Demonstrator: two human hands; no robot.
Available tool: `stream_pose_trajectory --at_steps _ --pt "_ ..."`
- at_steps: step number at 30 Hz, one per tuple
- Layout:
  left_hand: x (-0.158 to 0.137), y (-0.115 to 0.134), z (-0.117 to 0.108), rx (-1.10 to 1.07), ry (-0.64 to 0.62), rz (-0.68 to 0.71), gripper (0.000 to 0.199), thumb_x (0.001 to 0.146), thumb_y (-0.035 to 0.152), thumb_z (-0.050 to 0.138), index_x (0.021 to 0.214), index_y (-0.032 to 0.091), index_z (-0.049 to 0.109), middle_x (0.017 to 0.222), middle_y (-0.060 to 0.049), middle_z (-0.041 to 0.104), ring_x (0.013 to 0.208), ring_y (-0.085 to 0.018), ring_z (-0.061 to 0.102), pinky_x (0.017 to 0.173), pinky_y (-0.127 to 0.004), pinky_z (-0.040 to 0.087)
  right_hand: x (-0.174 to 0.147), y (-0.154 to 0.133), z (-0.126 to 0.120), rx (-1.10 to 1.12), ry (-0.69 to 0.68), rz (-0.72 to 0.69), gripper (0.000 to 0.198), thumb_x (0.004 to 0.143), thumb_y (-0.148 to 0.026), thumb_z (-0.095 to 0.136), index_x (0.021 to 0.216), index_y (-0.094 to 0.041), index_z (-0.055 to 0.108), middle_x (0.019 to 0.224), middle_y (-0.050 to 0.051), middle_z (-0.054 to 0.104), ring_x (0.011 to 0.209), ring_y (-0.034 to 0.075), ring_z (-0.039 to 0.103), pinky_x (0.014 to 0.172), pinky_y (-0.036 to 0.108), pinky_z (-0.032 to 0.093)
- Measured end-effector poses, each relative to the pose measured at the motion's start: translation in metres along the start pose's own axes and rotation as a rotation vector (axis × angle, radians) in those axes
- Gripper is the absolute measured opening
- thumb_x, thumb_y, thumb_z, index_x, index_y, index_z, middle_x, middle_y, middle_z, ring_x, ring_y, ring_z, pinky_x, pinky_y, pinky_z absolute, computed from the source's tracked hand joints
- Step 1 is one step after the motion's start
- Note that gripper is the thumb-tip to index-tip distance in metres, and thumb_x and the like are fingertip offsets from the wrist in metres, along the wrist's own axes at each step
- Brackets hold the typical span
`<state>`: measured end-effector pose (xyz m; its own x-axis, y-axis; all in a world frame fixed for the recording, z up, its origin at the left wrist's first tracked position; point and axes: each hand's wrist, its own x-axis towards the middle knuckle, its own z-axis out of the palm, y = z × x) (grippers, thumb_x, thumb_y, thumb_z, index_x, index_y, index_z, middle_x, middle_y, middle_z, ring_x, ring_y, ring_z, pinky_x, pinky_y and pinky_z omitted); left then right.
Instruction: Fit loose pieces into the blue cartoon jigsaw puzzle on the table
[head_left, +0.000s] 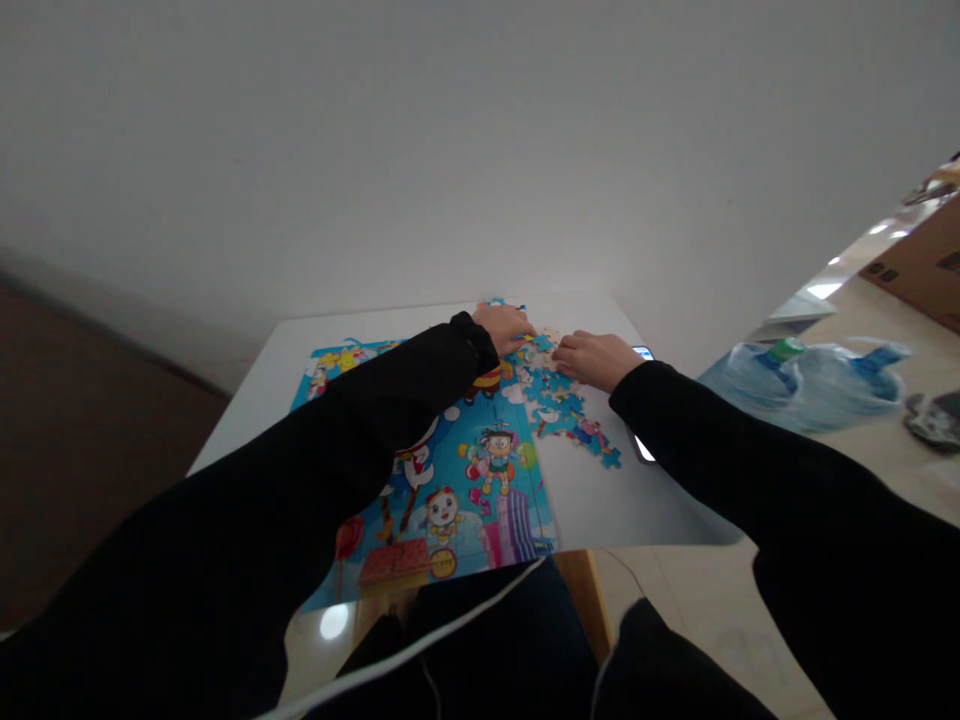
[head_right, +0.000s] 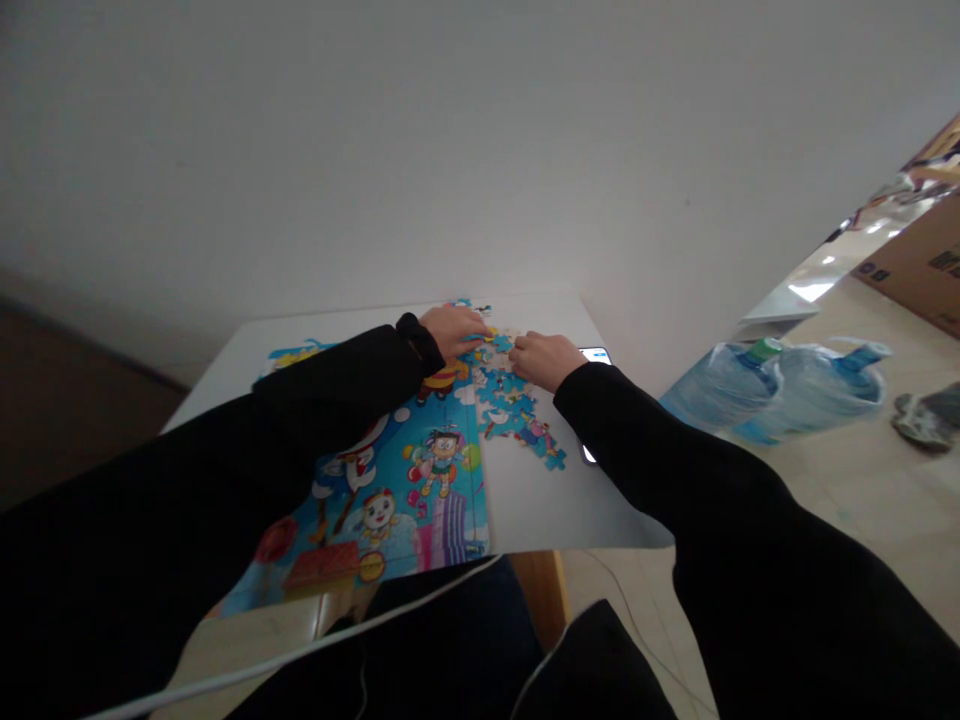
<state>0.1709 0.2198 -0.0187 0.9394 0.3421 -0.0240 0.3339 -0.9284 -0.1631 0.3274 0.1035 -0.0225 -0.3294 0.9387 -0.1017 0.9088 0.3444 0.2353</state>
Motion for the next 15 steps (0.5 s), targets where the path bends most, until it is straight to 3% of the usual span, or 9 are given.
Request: stream_pose_trajectory --at_steps 3,9,15 --pt "0.003 0.001 0.005 -0.03 0.0 0.03 0.03 0.084 0.021 0.048 0.11 0.019 0.062 0.105 -0.008 0.063 0.099 -0.02 0.056 0.082 -0.028 0.042 -0.001 0.002 -0.002 -0.028 -0.027 -0.026 0.029 0.091 -0.02 0.037 0.105 -0.015 0.062 0.103 0.012 0.063 0.093 0.021 0.059 0.062 0.027 0.041" --pt "0.014 0.011 0.014 -0.101 0.021 0.144 0.034 0.084 0.022 0.051 0.117 0.023 0.057 0.119 -0.006 0.056 0.104 -0.019 0.052 0.09 -0.029 0.037 0.001 0.009 -0.013 0.089 -0.113 -0.051 0.031 0.086 -0.02 0.048 0.113 -0.026 0.061 0.114 0.007 0.062 0.094 0.02 0.061 0.069 0.028 0.043" --pt "0.02 0.011 0.02 -0.125 0.031 0.185 0.03 0.083 0.034 0.054 0.111 0.026 0.062 0.119 -0.006 0.055 0.102 -0.021 0.051 0.087 -0.03 0.037 -0.004 0.017 -0.01 0.176 -0.005 0.025 0.031 0.087 -0.024 0.043 0.111 -0.025 0.063 0.107 0.006 0.067 0.091 0.021 0.062 0.073 0.03 0.044"
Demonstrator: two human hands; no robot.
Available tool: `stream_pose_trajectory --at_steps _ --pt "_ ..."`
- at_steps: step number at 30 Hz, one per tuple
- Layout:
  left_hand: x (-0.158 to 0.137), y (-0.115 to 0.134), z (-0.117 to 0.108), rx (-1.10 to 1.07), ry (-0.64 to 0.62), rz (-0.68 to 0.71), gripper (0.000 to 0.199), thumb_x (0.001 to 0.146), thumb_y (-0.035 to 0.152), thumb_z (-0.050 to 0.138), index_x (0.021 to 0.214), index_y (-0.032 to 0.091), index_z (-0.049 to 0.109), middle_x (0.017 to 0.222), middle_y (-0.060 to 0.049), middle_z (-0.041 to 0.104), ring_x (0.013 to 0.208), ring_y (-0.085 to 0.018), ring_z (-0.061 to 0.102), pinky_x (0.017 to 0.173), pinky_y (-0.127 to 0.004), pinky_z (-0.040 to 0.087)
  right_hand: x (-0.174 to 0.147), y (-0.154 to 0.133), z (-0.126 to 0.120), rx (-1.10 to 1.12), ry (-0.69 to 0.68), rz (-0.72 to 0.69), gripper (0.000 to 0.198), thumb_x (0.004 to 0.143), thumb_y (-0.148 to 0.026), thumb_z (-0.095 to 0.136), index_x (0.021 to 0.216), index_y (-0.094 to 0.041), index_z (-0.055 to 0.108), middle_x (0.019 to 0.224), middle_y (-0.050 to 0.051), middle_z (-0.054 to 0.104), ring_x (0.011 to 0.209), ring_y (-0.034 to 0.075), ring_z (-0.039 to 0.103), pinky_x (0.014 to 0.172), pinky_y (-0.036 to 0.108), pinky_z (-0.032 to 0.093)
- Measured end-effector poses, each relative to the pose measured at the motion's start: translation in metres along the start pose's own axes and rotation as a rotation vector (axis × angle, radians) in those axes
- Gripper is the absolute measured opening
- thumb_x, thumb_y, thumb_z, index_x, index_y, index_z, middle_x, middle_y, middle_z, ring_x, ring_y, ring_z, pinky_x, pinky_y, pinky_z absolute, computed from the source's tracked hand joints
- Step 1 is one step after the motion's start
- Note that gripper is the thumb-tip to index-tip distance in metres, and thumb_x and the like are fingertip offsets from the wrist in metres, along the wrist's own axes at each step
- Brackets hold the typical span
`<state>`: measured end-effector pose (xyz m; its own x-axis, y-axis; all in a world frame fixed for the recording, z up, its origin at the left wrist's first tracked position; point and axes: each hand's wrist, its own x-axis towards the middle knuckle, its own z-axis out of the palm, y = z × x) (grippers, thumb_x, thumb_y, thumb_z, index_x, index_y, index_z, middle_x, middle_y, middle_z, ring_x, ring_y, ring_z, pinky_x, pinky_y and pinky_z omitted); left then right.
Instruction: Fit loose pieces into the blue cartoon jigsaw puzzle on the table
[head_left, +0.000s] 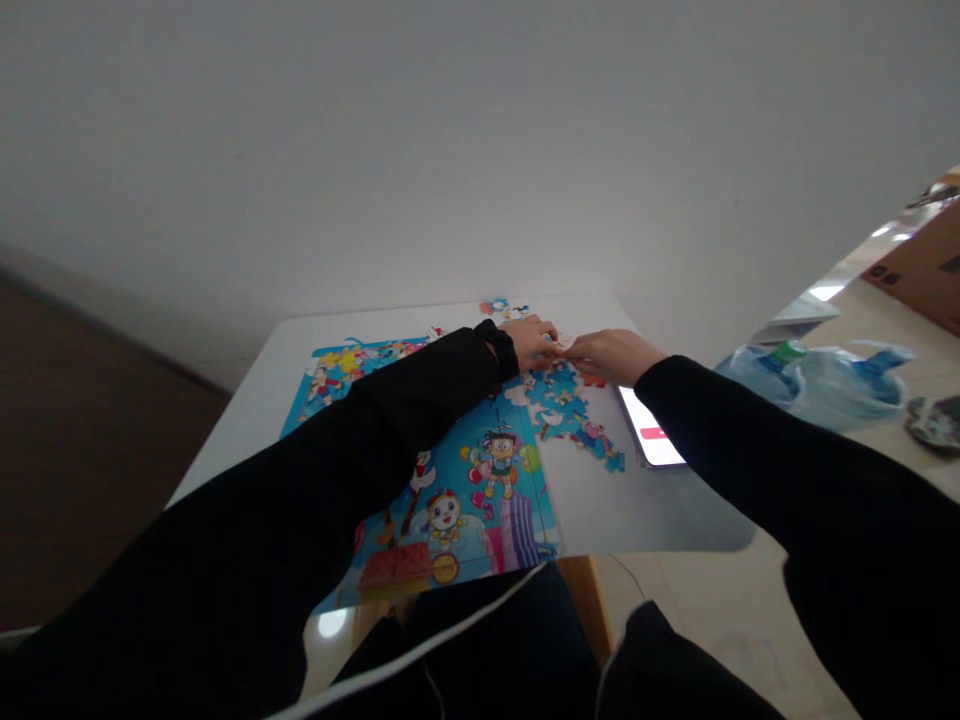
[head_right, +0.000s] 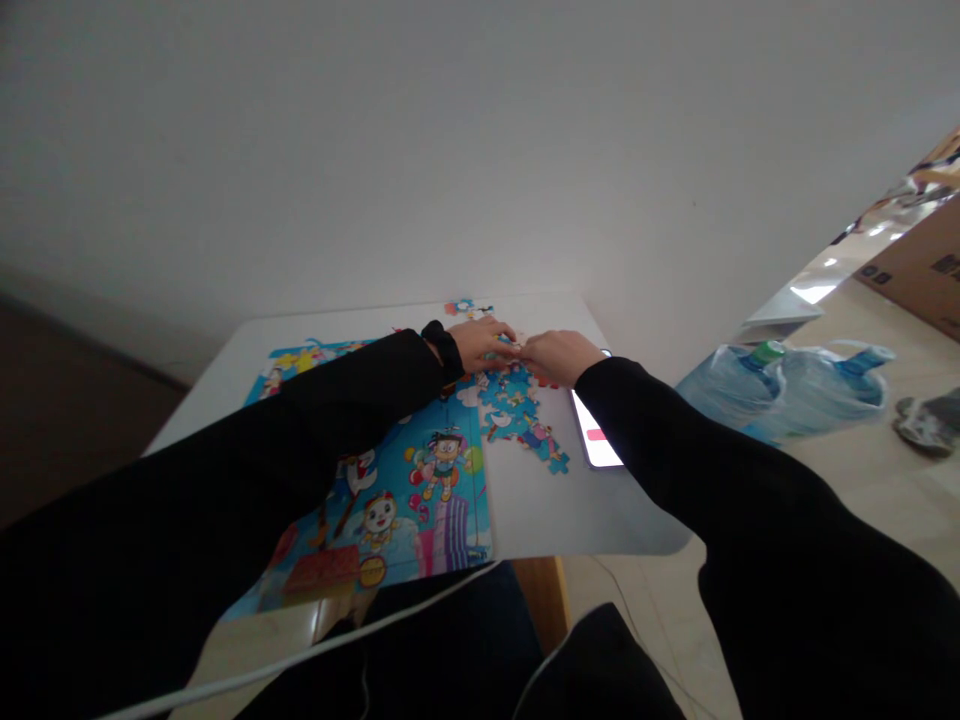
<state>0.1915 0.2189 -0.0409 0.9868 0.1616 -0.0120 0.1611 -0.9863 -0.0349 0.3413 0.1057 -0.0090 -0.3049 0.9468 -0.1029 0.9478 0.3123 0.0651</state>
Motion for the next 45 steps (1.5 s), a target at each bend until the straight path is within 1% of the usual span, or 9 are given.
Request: stream_pose_trajectory --at_steps 4,7,9,18,22,27,34,40,45 --pt "0.001 -0.001 -0.002 -0.041 0.002 -0.009 0.035 0.078 0.038 0.06 0.108 0.021 0.064 0.113 -0.008 0.059 0.101 -0.023 0.05 0.086 -0.03 0.037 0.003 0.023 0.007 0.275 0.186 0.221 0.027 0.083 -0.028 0.049 0.102 -0.023 0.068 0.092 0.003 0.071 0.086 0.018 0.064 0.078 0.03 0.046" --pt "0.004 0.0 -0.004 -0.071 -0.004 -0.02 0.032 0.076 0.037 0.063 0.102 0.018 0.067 0.105 -0.008 0.065 0.101 -0.022 0.051 0.088 -0.029 0.037 0.011 0.039 0.013 0.432 0.177 0.432 0.03 0.08 -0.027 0.051 0.103 -0.019 0.068 0.085 0.005 0.072 0.079 0.017 0.065 0.072 0.029 0.049" --pt "0.007 0.001 -0.003 -0.084 -0.01 -0.027 0.03 0.076 0.035 0.064 0.1 0.018 0.068 0.101 -0.007 0.067 0.101 -0.021 0.053 0.088 -0.028 0.038 0.016 0.045 0.017 0.44 0.16 0.482 0.03 0.08 -0.027 0.052 0.103 -0.017 0.069 0.084 0.006 0.072 0.077 0.017 0.065 0.07 0.029 0.05" --pt "0.002 0.007 -0.003 -0.175 0.049 -0.194 0.029 0.082 0.025 0.051 0.107 0.023 0.066 0.097 -0.002 0.069 0.087 -0.015 0.062 0.076 -0.023 0.043 0.028 0.057 0.017 0.276 0.157 0.441 0.029 0.079 -0.032 0.053 0.099 -0.018 0.071 0.093 0.01 0.07 0.086 0.023 0.063 0.077 0.036 0.048" --pt "0.001 0.01 -0.001 -0.216 0.11 -0.344 0.033 0.085 0.023 0.046 0.114 0.019 0.063 0.093 -0.004 0.07 0.08 -0.015 0.064 0.071 -0.024 0.045 0.035 0.047 0.017 0.216 0.126 0.328 0.032 0.079 -0.035 0.056 0.108 -0.026 0.066 0.104 0.005 0.068 0.097 0.022 0.059 0.085 0.036 0.045" --pt "-0.001 0.007 0.001 -0.235 0.131 -0.442 0.032 0.082 0.024 0.052 0.11 0.017 0.065 0.091 -0.007 0.07 0.083 -0.018 0.063 0.073 -0.026 0.046 0.043 0.028 0.016 0.113 0.079 0.217 0.036 0.08 -0.043 0.055 0.112 -0.028 0.064 0.109 0.008 0.065 0.104 0.025 0.055 0.084 0.036 0.044" --pt "-0.018 0.009 -0.004 -0.187 0.091 -0.414 0.029 0.079 0.025 0.057 0.104 0.016 0.068 0.093 -0.008 0.069 0.088 -0.021 0.062 0.079 -0.03 0.046 0.043 0.023 0.01 -0.033 0.044 0.166 0.038 0.082 -0.047 0.052 0.113 -0.028 0.063 0.107 0.011 0.063 0.099 0.024 0.057 0.076 0.033 0.044" --pt "-0.043 0.026 -0.012 -0.135 0.039 -0.285 0.026 0.077 0.022 0.058 0.101 0.018 0.069 0.104 -0.008 0.065 0.097 -0.022 0.058 0.089 -0.033 0.042 0.04 0.007 0.009 -0.069 0.034 0.129 0.028 0.086 -0.035 0.049 0.102 -0.022 0.067 0.1 0.011 0.066 0.101 0.023 0.056 0.075 0.03 0.041" --pt "-0.085 0.039 -0.024 -0.094 0.074 -0.108 0.026 0.083 0.027 0.053 0.104 0.017 0.065 0.108 -0.009 0.062 0.1 -0.022 0.056 0.092 -0.037 0.04 0.039 0.008 0.007 -0.036 0.095 0.291 0.038 0.089 -0.033 0.035 0.093 -0.016 0.068 0.094 0.013 0.068 0.089 0.022 0.06 0.067 0.028 0.04"
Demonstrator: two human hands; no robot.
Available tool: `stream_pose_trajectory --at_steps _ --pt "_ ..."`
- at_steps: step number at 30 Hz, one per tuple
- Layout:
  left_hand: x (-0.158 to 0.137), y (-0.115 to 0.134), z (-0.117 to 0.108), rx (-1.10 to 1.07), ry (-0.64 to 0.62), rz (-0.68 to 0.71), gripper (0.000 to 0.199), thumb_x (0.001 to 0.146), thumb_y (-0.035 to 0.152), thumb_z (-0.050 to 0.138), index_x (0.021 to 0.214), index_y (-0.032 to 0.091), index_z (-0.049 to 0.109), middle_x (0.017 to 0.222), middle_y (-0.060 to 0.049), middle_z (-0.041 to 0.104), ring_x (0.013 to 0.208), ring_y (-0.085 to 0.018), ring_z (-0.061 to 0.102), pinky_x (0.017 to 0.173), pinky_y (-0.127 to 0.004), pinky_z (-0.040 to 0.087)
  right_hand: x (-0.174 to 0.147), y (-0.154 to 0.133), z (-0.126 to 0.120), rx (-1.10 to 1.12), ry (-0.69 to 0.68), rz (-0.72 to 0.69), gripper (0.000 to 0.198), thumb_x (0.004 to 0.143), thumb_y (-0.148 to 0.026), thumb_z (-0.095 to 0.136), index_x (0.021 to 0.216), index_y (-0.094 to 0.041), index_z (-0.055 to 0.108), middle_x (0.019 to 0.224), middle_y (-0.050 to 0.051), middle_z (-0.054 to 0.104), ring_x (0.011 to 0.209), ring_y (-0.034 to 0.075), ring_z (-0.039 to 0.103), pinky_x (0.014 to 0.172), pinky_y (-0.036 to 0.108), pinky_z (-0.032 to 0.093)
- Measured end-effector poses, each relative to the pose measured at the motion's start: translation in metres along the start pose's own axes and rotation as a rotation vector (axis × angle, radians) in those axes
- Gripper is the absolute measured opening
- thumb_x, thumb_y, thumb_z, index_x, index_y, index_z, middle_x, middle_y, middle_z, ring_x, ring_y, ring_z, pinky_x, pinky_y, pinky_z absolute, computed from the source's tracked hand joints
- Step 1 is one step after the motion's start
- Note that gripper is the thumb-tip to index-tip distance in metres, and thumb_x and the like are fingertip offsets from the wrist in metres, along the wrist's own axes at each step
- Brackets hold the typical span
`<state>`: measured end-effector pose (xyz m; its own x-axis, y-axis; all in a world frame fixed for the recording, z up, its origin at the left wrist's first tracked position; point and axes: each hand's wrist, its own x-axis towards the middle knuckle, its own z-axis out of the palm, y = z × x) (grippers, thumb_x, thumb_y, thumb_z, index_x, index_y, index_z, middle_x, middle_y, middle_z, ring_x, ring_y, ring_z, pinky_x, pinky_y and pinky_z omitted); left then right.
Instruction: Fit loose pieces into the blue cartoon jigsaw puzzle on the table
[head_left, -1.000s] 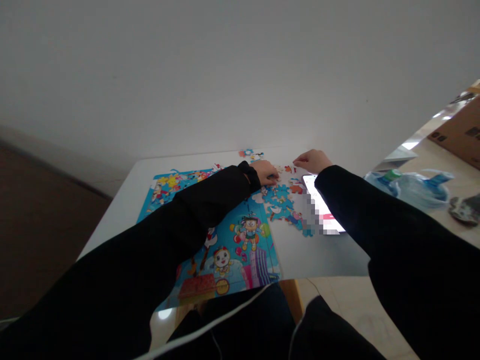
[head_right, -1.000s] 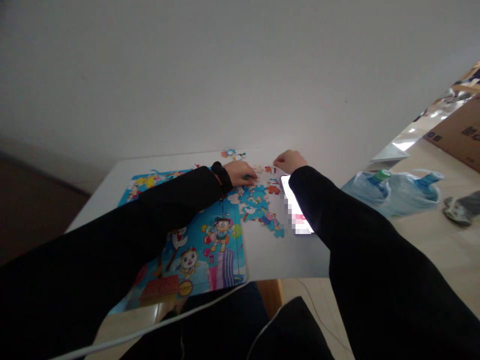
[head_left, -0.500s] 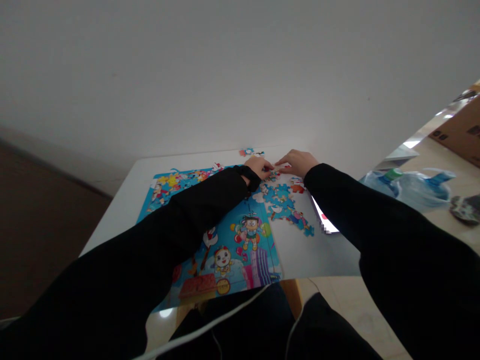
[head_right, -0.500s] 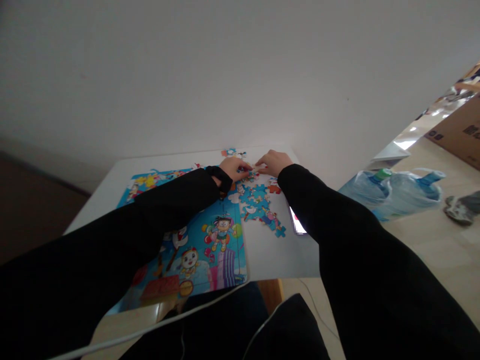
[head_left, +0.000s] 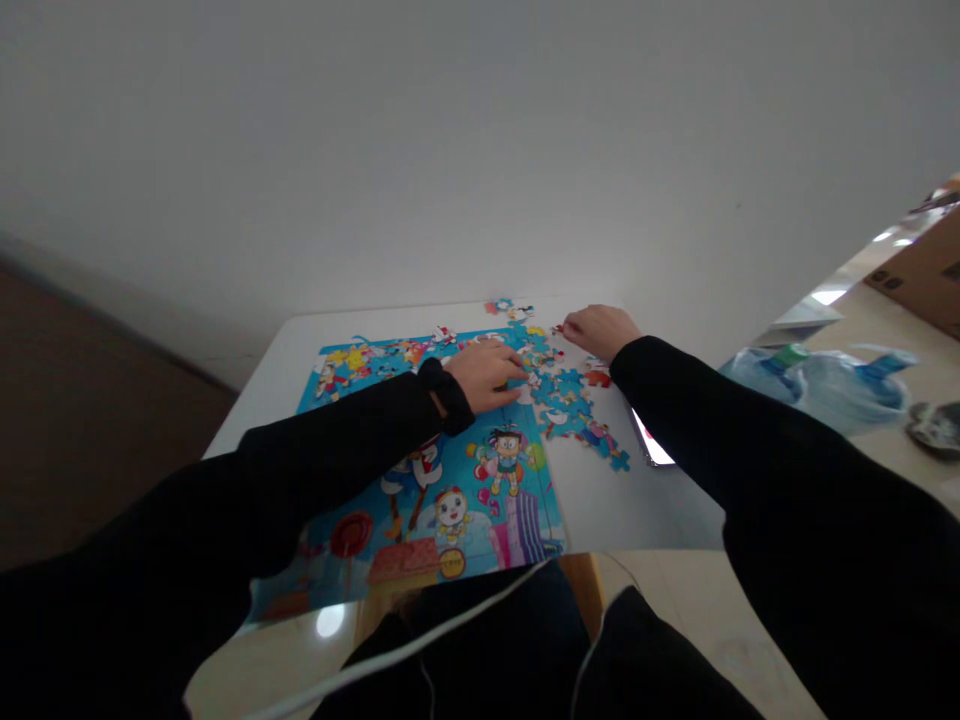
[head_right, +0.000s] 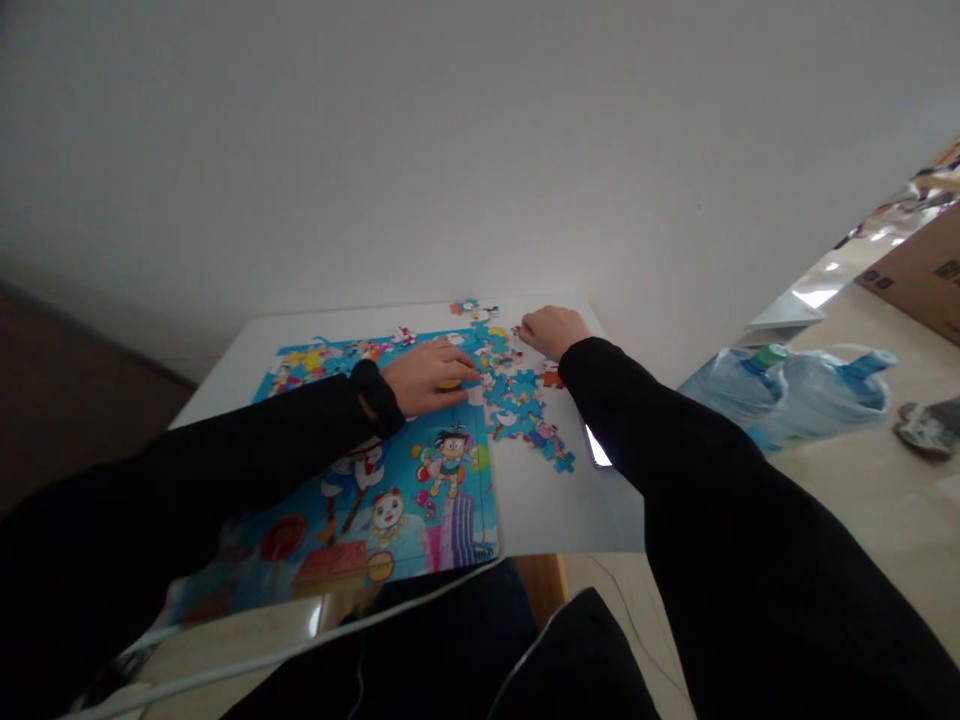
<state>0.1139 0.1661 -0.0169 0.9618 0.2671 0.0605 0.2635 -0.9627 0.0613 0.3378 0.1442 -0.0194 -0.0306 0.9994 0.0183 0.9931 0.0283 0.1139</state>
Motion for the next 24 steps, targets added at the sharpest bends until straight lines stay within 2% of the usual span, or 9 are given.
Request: stream_pose_trajectory --at_steps 4,8,12,15,18,21,24 --pt "-0.051 0.01 -0.018 -0.025 0.054 0.053 0.028 0.086 0.031 0.05 0.106 0.017 0.063 0.115 -0.009 0.059 0.107 -0.022 0.052 0.094 -0.038 0.039 0.005 0.013 0.003 0.066 -0.017 0.112 0.037 0.087 -0.037 0.038 0.089 -0.018 0.07 0.085 0.009 0.07 0.078 0.019 0.062 0.062 0.026 0.04" --pt "-0.108 0.03 -0.041 0.072 0.056 0.04 0.031 0.091 0.036 0.043 0.111 0.021 0.06 0.118 -0.007 0.058 0.112 -0.023 0.049 0.096 -0.041 0.038 0.006 0.018 0.006 0.102 -0.023 0.17 0.033 0.083 -0.037 0.045 0.096 -0.019 0.07 0.091 0.008 0.07 0.08 0.021 0.062 0.064 0.029 0.043" --pt "-0.161 0.055 -0.056 0.132 0.163 0.03 0.032 0.093 0.036 0.039 0.115 0.025 0.058 0.118 -0.003 0.06 0.109 -0.021 0.052 0.091 -0.039 0.045 -0.001 0.01 0.001 0.128 -0.014 0.117 0.033 0.082 -0.04 0.048 0.102 -0.023 0.068 0.095 0.006 0.069 0.087 0.022 0.061 0.07 0.031 0.045" --pt "-0.193 0.074 -0.049 0.135 0.226 -0.044 0.029 0.093 0.031 0.038 0.114 0.027 0.058 0.114 0.0 0.062 0.108 -0.019 0.054 0.091 -0.034 0.046 -0.008 0.0 -0.002 0.122 -0.037 -0.036 0.036 0.077 -0.046 0.056 0.107 -0.028 0.066 0.103 0.003 0.067 0.095 0.021 0.059 0.075 0.03 0.045" --pt "-0.214 0.09 -0.03 0.107 0.273 -0.137 0.028 0.092 0.034 0.042 0.114 0.025 0.057 0.116 0.0 0.061 0.111 -0.018 0.053 0.094 -0.033 0.044 -0.011 -0.006 -0.001 0.073 -0.063 -0.135 0.034 0.074 -0.046 0.059 0.102 -0.028 0.068 0.108 0.003 0.065 0.096 0.021 0.058 0.076 0.03 0.045" --pt "-0.22 0.104 -0.012 0.047 0.328 -0.231 0.027 0.091 0.029 0.045 0.114 0.022 0.056 0.114 -0.002 0.062 0.108 -0.017 0.055 0.09 -0.03 0.047 -0.012 -0.01 0.0 0.05 -0.067 -0.119 0.025 0.074 -0.041 0.06 0.091 -0.027 0.07 0.103 0.002 0.066 0.09 0.019 0.06 0.072 0.029 0.045" --pt "-0.21 0.118 0.0 0.023 0.461 -0.316 0.025 0.09 0.024 0.046 0.111 0.018 0.058 0.107 -0.005 0.064 0.102 -0.018 0.058 0.086 -0.03 0.049 -0.015 -0.014 0.0 0.007 -0.072 -0.086 0.023 0.075 -0.036 0.057 0.092 -0.026 0.069 0.094 0.003 0.068 0.086 0.02 0.061 0.067 0.029 0.045"
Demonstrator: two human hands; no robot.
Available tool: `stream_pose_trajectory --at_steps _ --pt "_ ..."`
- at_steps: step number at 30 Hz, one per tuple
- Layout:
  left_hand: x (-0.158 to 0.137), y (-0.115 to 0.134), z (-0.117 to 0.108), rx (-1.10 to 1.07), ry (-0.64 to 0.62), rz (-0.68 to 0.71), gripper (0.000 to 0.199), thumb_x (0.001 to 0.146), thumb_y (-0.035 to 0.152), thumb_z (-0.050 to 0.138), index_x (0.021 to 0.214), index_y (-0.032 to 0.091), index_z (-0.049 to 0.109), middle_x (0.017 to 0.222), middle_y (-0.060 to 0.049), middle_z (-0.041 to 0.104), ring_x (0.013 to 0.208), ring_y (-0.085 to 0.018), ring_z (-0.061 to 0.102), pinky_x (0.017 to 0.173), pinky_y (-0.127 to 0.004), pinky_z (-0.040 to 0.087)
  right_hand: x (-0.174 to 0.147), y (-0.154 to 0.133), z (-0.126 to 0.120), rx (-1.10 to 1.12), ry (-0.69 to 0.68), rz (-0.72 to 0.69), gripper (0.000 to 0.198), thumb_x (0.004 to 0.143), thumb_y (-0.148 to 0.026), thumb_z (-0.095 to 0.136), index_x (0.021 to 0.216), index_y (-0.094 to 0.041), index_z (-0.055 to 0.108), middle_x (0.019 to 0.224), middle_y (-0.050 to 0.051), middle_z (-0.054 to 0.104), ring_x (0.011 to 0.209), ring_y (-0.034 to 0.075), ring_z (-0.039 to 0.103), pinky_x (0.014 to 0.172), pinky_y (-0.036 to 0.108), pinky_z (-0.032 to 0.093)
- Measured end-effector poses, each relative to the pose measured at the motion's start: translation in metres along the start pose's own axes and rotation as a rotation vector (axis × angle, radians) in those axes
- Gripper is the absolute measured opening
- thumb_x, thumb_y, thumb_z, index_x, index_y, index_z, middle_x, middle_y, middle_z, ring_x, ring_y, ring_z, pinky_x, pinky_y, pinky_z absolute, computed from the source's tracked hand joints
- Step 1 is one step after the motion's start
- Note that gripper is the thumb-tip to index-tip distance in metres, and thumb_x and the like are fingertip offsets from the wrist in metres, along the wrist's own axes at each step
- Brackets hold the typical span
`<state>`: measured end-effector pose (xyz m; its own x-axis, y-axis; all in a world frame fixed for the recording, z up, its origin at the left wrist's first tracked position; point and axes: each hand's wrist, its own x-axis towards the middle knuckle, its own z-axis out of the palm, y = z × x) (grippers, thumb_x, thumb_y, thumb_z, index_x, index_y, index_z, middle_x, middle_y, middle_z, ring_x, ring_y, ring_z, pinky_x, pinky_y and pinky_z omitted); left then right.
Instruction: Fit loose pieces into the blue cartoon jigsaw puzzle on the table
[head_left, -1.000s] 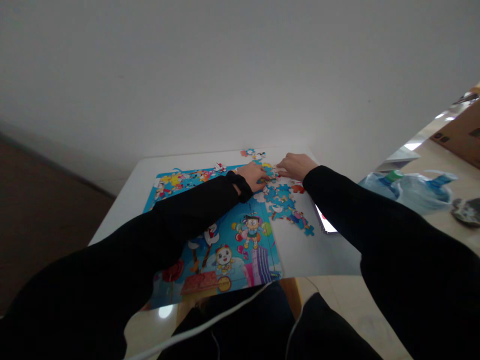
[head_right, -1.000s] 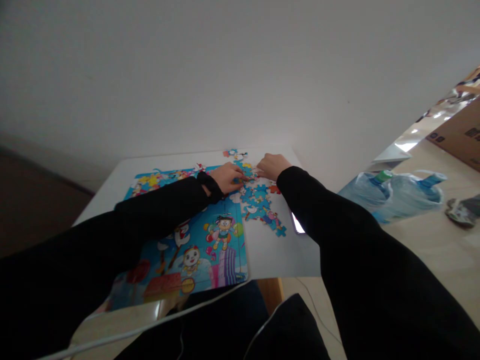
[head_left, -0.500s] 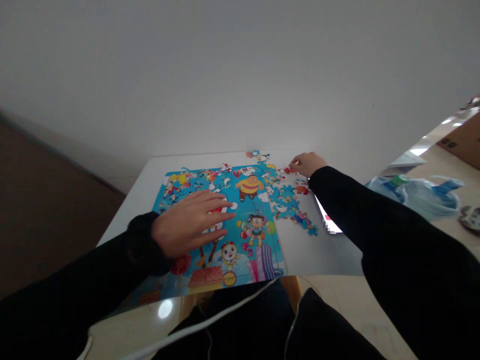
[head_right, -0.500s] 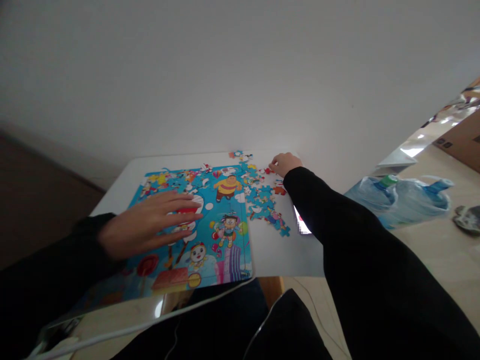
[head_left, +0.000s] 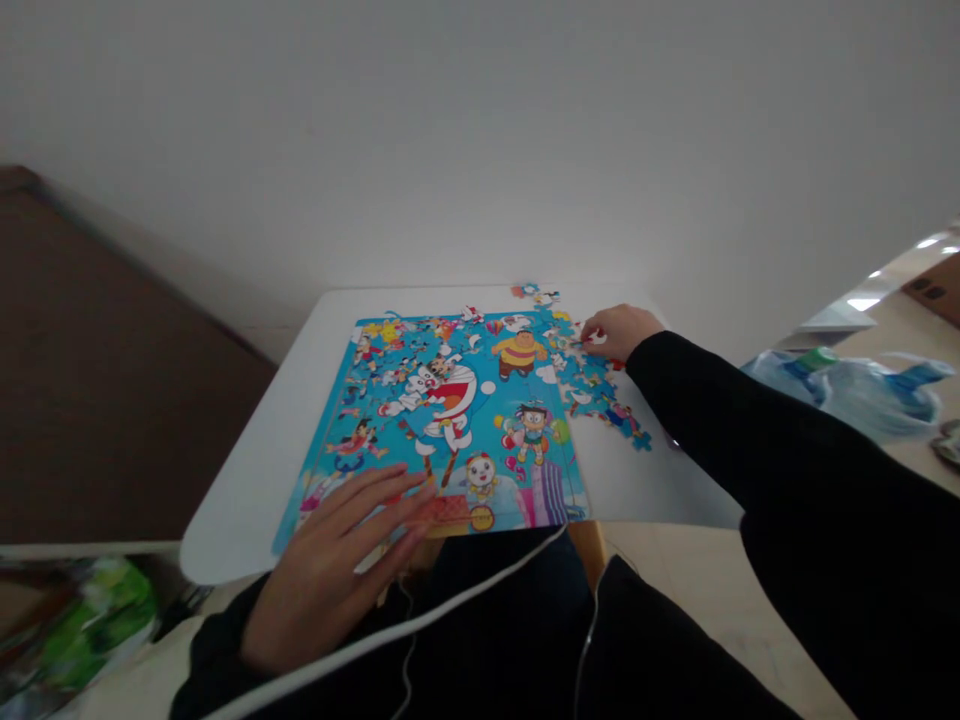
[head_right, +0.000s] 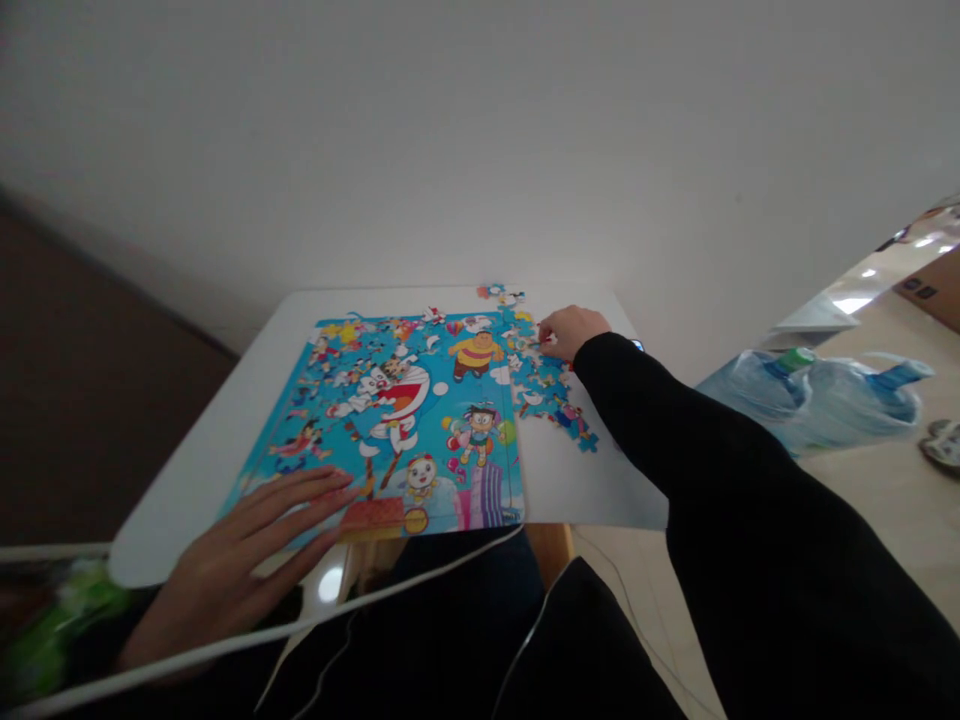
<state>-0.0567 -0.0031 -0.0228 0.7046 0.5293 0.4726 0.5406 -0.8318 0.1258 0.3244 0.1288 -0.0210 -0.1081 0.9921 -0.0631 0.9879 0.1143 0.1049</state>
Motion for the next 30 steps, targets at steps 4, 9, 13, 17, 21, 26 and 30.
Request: stream_pose_trajectory --at_steps 4,9,13,17,21,26,30 --pt "0.009 0.019 0.017 -0.01 0.068 -0.049 0.021 0.089 0.021 0.047 0.104 0.016 0.062 0.101 -0.006 0.066 0.099 -0.02 0.059 0.087 -0.035 0.049 -0.019 -0.009 -0.008 -0.052 0.08 -0.016 0.024 0.082 -0.03 0.048 0.093 -0.023 0.069 0.09 0.004 0.07 0.081 0.02 0.064 0.063 0.029 0.045" --pt "0.024 0.034 0.028 -0.064 0.077 -0.012 0.018 0.088 0.022 0.051 0.098 0.017 0.064 0.101 -0.005 0.067 0.098 -0.019 0.061 0.088 -0.034 0.048 -0.077 -0.045 -0.017 0.232 0.444 -0.218 0.02 0.083 -0.027 0.051 0.088 -0.02 0.068 0.081 0.002 0.072 0.072 0.015 0.066 0.063 0.024 0.049" --pt "0.04 0.039 0.04 -0.047 0.027 0.002 0.025 0.089 0.024 0.046 0.102 0.013 0.064 0.101 -0.007 0.067 0.096 -0.02 0.061 0.084 -0.036 0.05 -0.113 -0.085 0.004 0.427 0.574 -0.422 0.02 0.088 -0.025 0.048 0.091 -0.02 0.067 0.088 0.001 0.072 0.077 0.011 0.067 0.065 0.02 0.053" --pt "0.053 0.045 0.057 -0.009 -0.059 -0.066 0.03 0.09 0.028 0.045 0.109 0.012 0.062 0.108 -0.009 0.065 0.101 -0.023 0.059 0.085 -0.038 0.049 -0.117 -0.103 0.036 0.531 0.529 -0.454 0.021 0.088 -0.022 0.048 0.097 -0.019 0.067 0.098 0.005 0.071 0.088 0.014 0.067 0.077 0.024 0.055" --pt "0.057 0.05 0.07 0.002 -0.113 -0.09 0.032 0.088 0.028 0.048 0.112 0.011 0.059 0.119 -0.01 0.059 0.11 -0.023 0.054 0.09 -0.038 0.046 -0.115 -0.099 0.049 0.603 0.451 -0.473 0.025 0.088 -0.021 0.046 0.103 -0.018 0.066 0.108 0.009 0.067 0.098 0.016 0.064 0.085 0.029 0.053" --pt "0.056 0.053 0.076 -0.042 -0.157 -0.119 0.032 0.087 0.028 0.051 0.114 0.013 0.059 0.121 -0.01 0.057 0.111 -0.024 0.052 0.092 -0.039 0.044 -0.117 -0.095 0.047 0.678 0.437 -0.41 0.023 0.086 -0.019 0.049 0.099 -0.023 0.067 0.105 0.005 0.068 0.102 0.018 0.062 0.088 0.036 0.052" --pt "0.057 0.055 0.076 -0.066 -0.181 -0.164 0.032 0.087 0.028 0.051 0.116 0.016 0.058 0.12 -0.009 0.057 0.107 -0.024 0.051 0.09 -0.04 0.044 -0.118 -0.097 0.042 0.705 0.519 -0.306 0.022 0.083 -0.017 0.05 0.093 -0.024 0.068 0.094 0.003 0.071 0.091 0.016 0.065 0.083 0.035 0.053"
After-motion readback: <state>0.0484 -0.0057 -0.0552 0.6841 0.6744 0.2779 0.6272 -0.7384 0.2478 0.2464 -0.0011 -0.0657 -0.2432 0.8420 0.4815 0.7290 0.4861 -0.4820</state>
